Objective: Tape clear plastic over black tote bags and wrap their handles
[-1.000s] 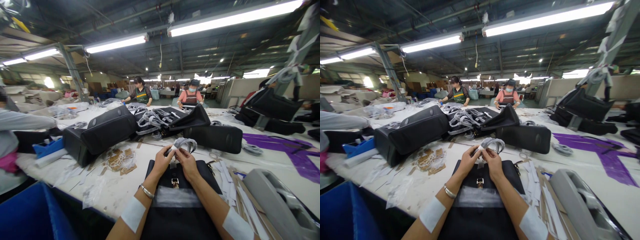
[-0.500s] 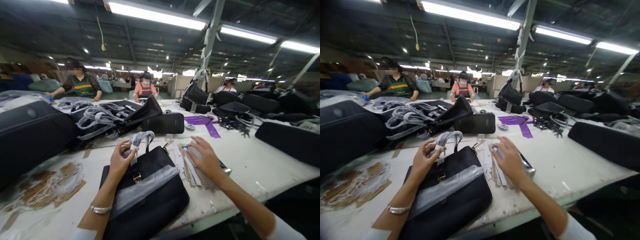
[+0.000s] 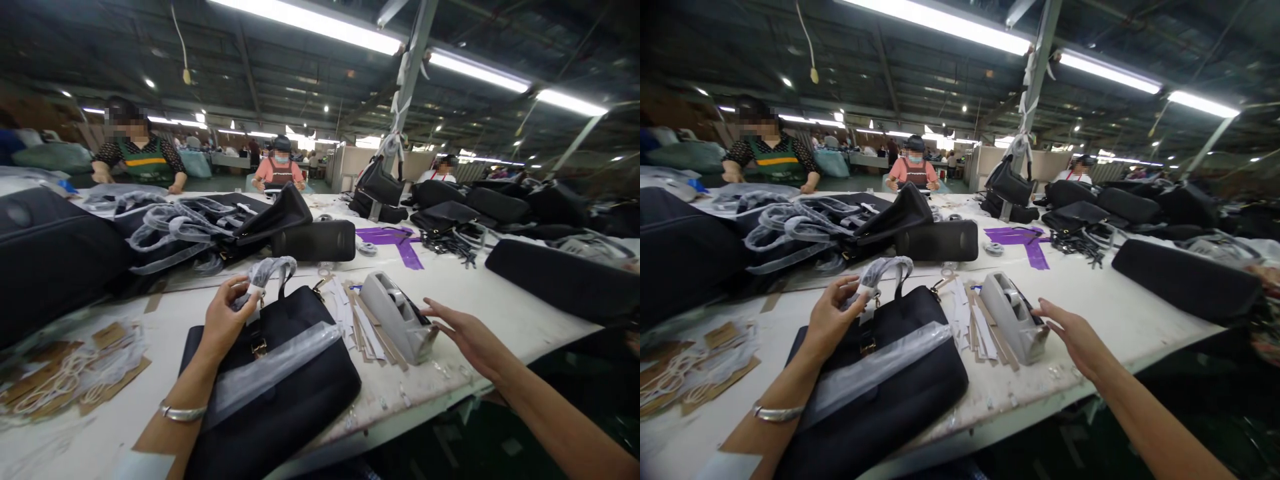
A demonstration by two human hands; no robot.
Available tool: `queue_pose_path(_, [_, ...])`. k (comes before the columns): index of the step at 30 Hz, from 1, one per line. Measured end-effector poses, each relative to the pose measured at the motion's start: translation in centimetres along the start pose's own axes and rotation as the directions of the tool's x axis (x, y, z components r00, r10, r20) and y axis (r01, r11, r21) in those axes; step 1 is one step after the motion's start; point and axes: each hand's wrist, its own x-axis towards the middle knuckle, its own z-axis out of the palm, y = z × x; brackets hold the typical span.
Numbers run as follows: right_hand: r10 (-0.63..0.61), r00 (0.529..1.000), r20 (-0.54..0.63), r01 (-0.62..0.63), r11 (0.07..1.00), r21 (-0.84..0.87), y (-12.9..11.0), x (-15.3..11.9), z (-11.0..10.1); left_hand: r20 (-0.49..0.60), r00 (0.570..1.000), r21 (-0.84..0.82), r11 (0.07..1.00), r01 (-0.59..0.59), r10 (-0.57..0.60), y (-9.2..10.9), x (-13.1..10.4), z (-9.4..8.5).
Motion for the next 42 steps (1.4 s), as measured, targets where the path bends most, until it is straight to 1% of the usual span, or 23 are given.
queue_pose_path(3, [-0.049, 0.995, -0.081, 0.050, 0.999, 0.005, -1.2, -2.2, -0.6, -0.001, 1.000, -0.017, 1.000, 0.003, -0.003, 0.0, 0.0, 0.1])
queue_pose_path(5, [-0.023, 0.993, -0.115, 0.028, 0.999, 0.043, -1.1, -3.7, -1.2, 0.006, 1.000, -0.029, 1.000, -0.003, 0.003, 0.1, -0.1, 0.1])
queue_pose_path(7, [0.061, 0.994, -0.091, -0.053, 0.995, 0.086, 0.0, -4.7, -1.7, 0.016, 1.000, -0.038, 0.999, -0.006, 0.006, 0.3, -0.1, 0.2])
queue_pose_path(9, [0.164, 0.985, -0.058, -0.157, 0.982, 0.109, 1.9, -5.2, -1.9, 0.021, 1.000, -0.035, 0.999, -0.009, 0.010, 0.6, -0.2, 0.2])
queue_pose_path(10, [0.204, 0.977, -0.058, -0.196, 0.974, 0.115, 3.1, -5.3, -1.9, 0.019, 1.000, -0.029, 1.000, -0.011, 0.012, 0.7, -0.2, 0.2])
queue_pose_path(12, [0.242, 0.966, -0.094, -0.232, 0.967, 0.109, 5.4, -5.2, -1.7, 0.013, 1.000, -0.016, 1.000, -0.016, 0.016, 0.8, -0.2, 0.2])
queue_pose_path(14, [0.260, 0.956, -0.137, -0.254, 0.965, 0.066, 7.0, -5.1, -1.3, 0.010, 1.000, -0.015, 1.000, -0.015, 0.016, 0.8, -0.2, 0.2])
queue_pose_path(15, [0.257, 0.955, -0.146, -0.256, 0.966, 0.029, 7.5, -5.2, -1.1, 0.013, 1.000, -0.021, 1.000, -0.013, 0.013, 0.8, -0.2, 0.2])
queue_pose_path(17, [0.204, 0.971, -0.125, -0.214, 0.974, -0.077, 7.5, -5.7, -0.3, 0.023, 1.000, -0.043, 0.999, -0.010, 0.011, 0.8, -0.2, 0.2])
queue_pose_path(18, [0.146, 0.985, -0.093, -0.158, 0.978, -0.138, 7.0, -5.9, 0.3, 0.029, 0.999, -0.057, 0.998, -0.010, 0.012, 0.7, -0.2, 0.2])
queue_pose_path(20, [0.000, 1.000, 0.012, 0.002, 0.973, -0.231, 5.5, -6.4, 2.0, 0.041, 0.999, -0.084, 0.996, -0.019, 0.023, 0.7, -0.1, 0.3])
queue_pose_path(21, [-0.065, 0.995, 0.074, 0.081, 0.966, -0.246, 4.5, -6.4, 3.3, 0.049, 0.998, -0.093, 0.995, -0.027, 0.032, 0.6, -0.1, 0.4])
queue_pose_path(23, [-0.160, 0.966, 0.202, 0.202, 0.957, -0.210, 2.3, -6.1, 6.4, 0.061, 0.997, -0.091, 0.995, -0.046, 0.051, 0.6, -0.2, 0.4])
queue_pose_path(26, [-0.279, 0.887, 0.368, 0.331, 0.940, -0.087, -1.2, -4.8, 12.3, 0.056, 0.994, -0.048, 0.995, -0.086, 0.089, 0.6, -0.5, 0.4])
queue_pose_path(29, [-0.371, 0.801, 0.470, 0.409, 0.912, 0.021, -4.3, -3.5, 18.6, 0.042, 0.990, -0.018, 0.991, -0.136, 0.137, 0.7, -0.6, 0.4])
queue_pose_path(32, [-0.417, 0.734, 0.536, 0.443, 0.892, 0.087, -6.2, -2.3, 24.0, 0.022, 0.982, 0.016, 0.982, -0.186, 0.186, 0.9, -0.6, 0.3])
queue_pose_path(34, [-0.447, 0.698, 0.559, 0.472, 0.875, 0.109, -6.6, -1.5, 26.7, 0.019, 0.979, 0.037, 0.979, -0.203, 0.202, 1.1, -0.7, 0.3])
queue_pose_path(35, [-0.457, 0.690, 0.561, 0.487, 0.867, 0.106, -6.6, -1.1, 27.7, 0.020, 0.979, 0.048, 0.978, -0.205, 0.204, 1.1, -0.7, 0.3])
queue_pose_path(36, [-0.461, 0.693, 0.554, 0.501, 0.861, 0.090, -6.5, -0.6, 28.5, 0.020, 0.979, 0.059, 0.977, -0.204, 0.203, 1.2, -0.8, 0.3])
queue_pose_path(38, [-0.459, 0.716, 0.526, 0.529, 0.848, 0.021, -6.2, 0.1, 29.4, 0.013, 0.981, 0.091, 0.977, -0.192, 0.192, 1.1, -0.8, 0.3])
queue_pose_path(40, [-0.432, 0.742, 0.513, 0.532, 0.845, -0.059, -5.9, 0.7, 29.7, 0.005, 0.983, 0.116, 0.976, -0.185, 0.185, 0.8, -0.8, 0.4])
queue_pose_path(42, [-0.400, 0.748, 0.530, 0.523, 0.846, -0.099, -5.7, 1.1, 29.5, 0.010, 0.983, 0.117, 0.976, -0.181, 0.181, 0.5, -0.6, 0.4])
